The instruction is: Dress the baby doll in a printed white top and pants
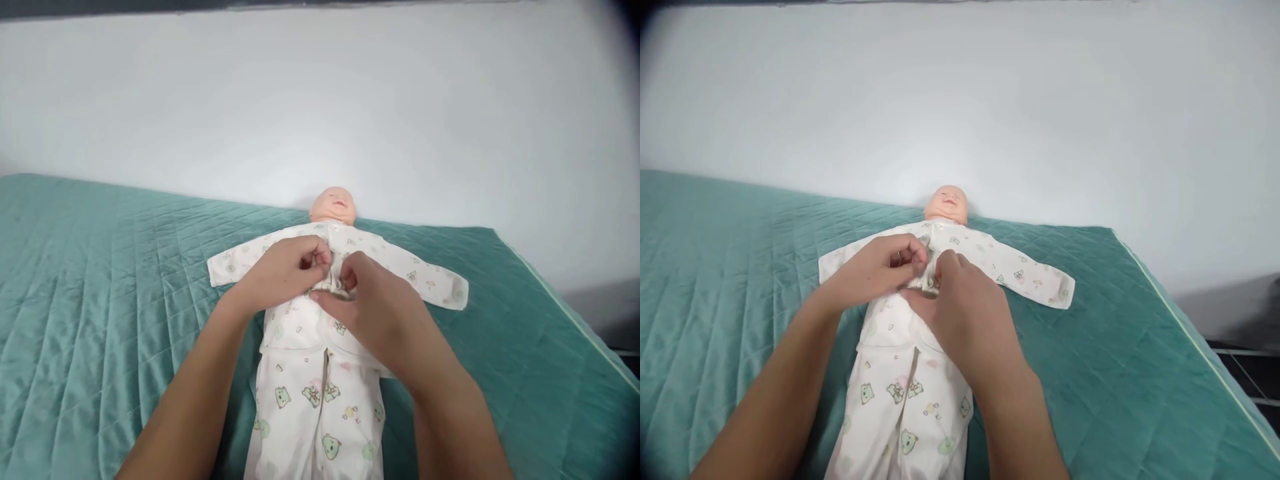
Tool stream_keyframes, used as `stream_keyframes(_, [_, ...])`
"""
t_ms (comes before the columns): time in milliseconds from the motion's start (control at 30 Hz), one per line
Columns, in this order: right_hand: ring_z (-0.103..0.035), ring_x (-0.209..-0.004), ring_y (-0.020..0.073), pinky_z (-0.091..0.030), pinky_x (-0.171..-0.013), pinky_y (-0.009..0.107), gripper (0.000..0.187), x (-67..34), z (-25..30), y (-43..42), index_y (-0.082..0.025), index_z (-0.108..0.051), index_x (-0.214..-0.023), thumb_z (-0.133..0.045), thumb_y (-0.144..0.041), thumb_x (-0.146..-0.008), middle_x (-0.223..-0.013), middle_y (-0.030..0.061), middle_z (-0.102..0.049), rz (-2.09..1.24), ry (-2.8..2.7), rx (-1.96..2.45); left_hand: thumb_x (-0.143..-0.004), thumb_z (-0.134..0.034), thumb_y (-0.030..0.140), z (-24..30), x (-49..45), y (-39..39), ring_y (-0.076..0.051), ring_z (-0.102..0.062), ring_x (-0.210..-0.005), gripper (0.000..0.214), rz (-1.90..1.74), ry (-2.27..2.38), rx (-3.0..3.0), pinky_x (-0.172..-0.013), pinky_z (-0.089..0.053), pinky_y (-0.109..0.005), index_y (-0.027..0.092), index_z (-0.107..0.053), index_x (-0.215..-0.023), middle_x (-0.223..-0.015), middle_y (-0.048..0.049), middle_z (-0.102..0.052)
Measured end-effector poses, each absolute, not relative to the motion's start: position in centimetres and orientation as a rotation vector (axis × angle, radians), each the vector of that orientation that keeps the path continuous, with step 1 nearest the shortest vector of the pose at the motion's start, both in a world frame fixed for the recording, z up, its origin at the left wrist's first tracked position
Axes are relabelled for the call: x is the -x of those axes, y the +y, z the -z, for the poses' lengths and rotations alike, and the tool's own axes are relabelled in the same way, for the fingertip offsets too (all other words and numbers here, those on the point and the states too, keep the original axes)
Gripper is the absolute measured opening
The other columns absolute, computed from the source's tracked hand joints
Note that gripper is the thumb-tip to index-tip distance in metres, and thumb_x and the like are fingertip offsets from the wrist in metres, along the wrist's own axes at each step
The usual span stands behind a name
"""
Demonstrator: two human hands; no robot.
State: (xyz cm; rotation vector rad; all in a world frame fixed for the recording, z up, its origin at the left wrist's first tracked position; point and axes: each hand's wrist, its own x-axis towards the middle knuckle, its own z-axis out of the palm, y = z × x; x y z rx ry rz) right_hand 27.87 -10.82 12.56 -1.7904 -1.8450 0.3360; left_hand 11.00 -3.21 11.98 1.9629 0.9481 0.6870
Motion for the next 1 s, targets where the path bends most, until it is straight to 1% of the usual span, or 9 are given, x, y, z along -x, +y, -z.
stream_keyframes(100, [-0.038,-0.053,0.0131,-0.023,-0.048,0.028,0.035,-27.4,-12.5,-10.8,-0.024,-0.038,-0.074,-0.071,-0.034,-0.080,-0.068,-0.0003,-0.055,-0.290,-1.896,1.824,-0.081,-0.054,0.020,-12.6,-10.3,-3.3,-0.013,-0.055,-0.067,0.011,-0.523,0.921,-2.005,-0.057,-0.041,-0.025,0.023,-0.065,-0.082,-0.077,0.0010,-0.065])
stream_keyframes(233, [-0.039,-0.053,0.0138,-0.024,-0.047,0.028,0.026,-27.5,-12.5,-10.7,-0.024,-0.035,-0.072,-0.058,-0.020,-0.081,-0.067,-0.0002,-0.054,-0.294,-1.929,1.830,-0.081,-0.058,0.022,-12.9,-10.2,-3.3,-0.014,-0.057,-0.070,0.011,-0.457,0.907,-2.063,-0.061,-0.045,-0.025,0.024,-0.069,-0.083,-0.081,0.0002,-0.067])
stream_keyframes(367, [-0.037,-0.052,0.0139,-0.022,-0.047,0.028,0.024,-27.6,-12.6,-10.6,-0.024,-0.034,-0.070,-0.055,-0.016,-0.080,-0.063,-0.0009,-0.052,-0.306,-1.894,1.842,-0.079,-0.062,0.024,-12.8,-10.4,-3.3,-0.014,-0.054,-0.070,0.007,-0.464,0.889,-2.144,-0.061,-0.043,-0.025,0.024,-0.068,-0.081,-0.079,-0.0001,-0.064])
stream_keyframes(467, [-0.038,-0.053,0.0132,-0.024,-0.048,0.028,0.021,-27.7,-12.6,-10.6,-0.023,-0.037,-0.069,-0.053,-0.015,-0.079,-0.062,-0.0018,-0.050,-0.410,-1.849,1.793,-0.078,-0.062,0.023,-12.7,-10.3,-3.2,-0.014,-0.053,-0.071,0.004,-0.446,0.863,-2.168,-0.063,-0.044,-0.026,0.023,-0.067,-0.078,-0.080,-0.0002,-0.063])
stream_keyframes(600, [-0.037,-0.054,0.0111,-0.027,-0.047,0.025,0.010,-28.8,-12.7,-10.4,-0.022,-0.048,-0.071,-0.052,-0.018,-0.079,-0.062,-0.0039,-0.047,-0.756,-1.713,1.658,-0.082,-0.065,0.028,-12.7,-10.0,-3.1,-0.012,-0.052,-0.068,0.006,-0.447,0.860,-2.090,-0.058,-0.042,-0.024,0.023,-0.065,-0.079,-0.077,0.0006,-0.062])
stream_keyframes(733, [-0.045,-0.057,0.0116,-0.033,-0.050,0.025,0.005,-30.1,-12.5,-10.1,-0.022,-0.059,-0.079,-0.059,-0.025,-0.082,-0.066,-0.0034,-0.051,-1.043,-1.530,1.506,-0.084,-0.066,0.029,-12.6,-10.0,-3.4,-0.010,-0.052,-0.061,0.010,-0.463,0.832,-1.943,-0.053,-0.039,-0.022,0.022,-0.064,-0.078,-0.070,0.0020,-0.060])
stream_keyframes(800, [-0.048,-0.059,0.0125,-0.035,-0.052,0.025,0.011,-30.1,-12.1,-10.2,-0.021,-0.060,-0.078,-0.063,-0.030,-0.083,-0.065,-0.0030,-0.052,-1.090,-1.472,1.447,-0.084,-0.067,0.031,-12.4,-10.1,-3.8,-0.010,-0.054,-0.058,0.012,-0.475,0.799,-1.827,-0.053,-0.042,-0.022,0.021,-0.064,-0.080,-0.068,0.0018,-0.059])
stream_keyframes(900, [-0.044,-0.054,0.0118,-0.033,-0.051,0.025,0.018,-29.2,-11.1,-10.8,-0.021,-0.061,-0.077,-0.066,-0.036,-0.083,-0.060,-0.0041,-0.049,-1.061,-1.343,1.423,-0.083,-0.070,0.035,-11.4,-10.2,-4.7,-0.010,-0.056,-0.057,0.017,-0.552,0.774,-1.620,-0.056,-0.047,-0.024,0.019,-0.065,-0.083,-0.065,0.0010,-0.060])
stream_keyframes(1000, [-0.044,-0.057,0.0116,-0.035,-0.055,0.026,0.019,-27.9,-9.7,-11.6,-0.021,-0.063,-0.079,-0.068,-0.039,-0.083,-0.064,-0.0038,-0.053,-0.953,-1.231,1.363,-0.080,-0.076,0.038,-9.9,-10.2,-5.5,-0.009,-0.057,-0.058,0.024,-0.668,0.769,-1.459,-0.058,-0.048,-0.023,0.017,-0.066,-0.085,-0.064,0.0004,-0.061])
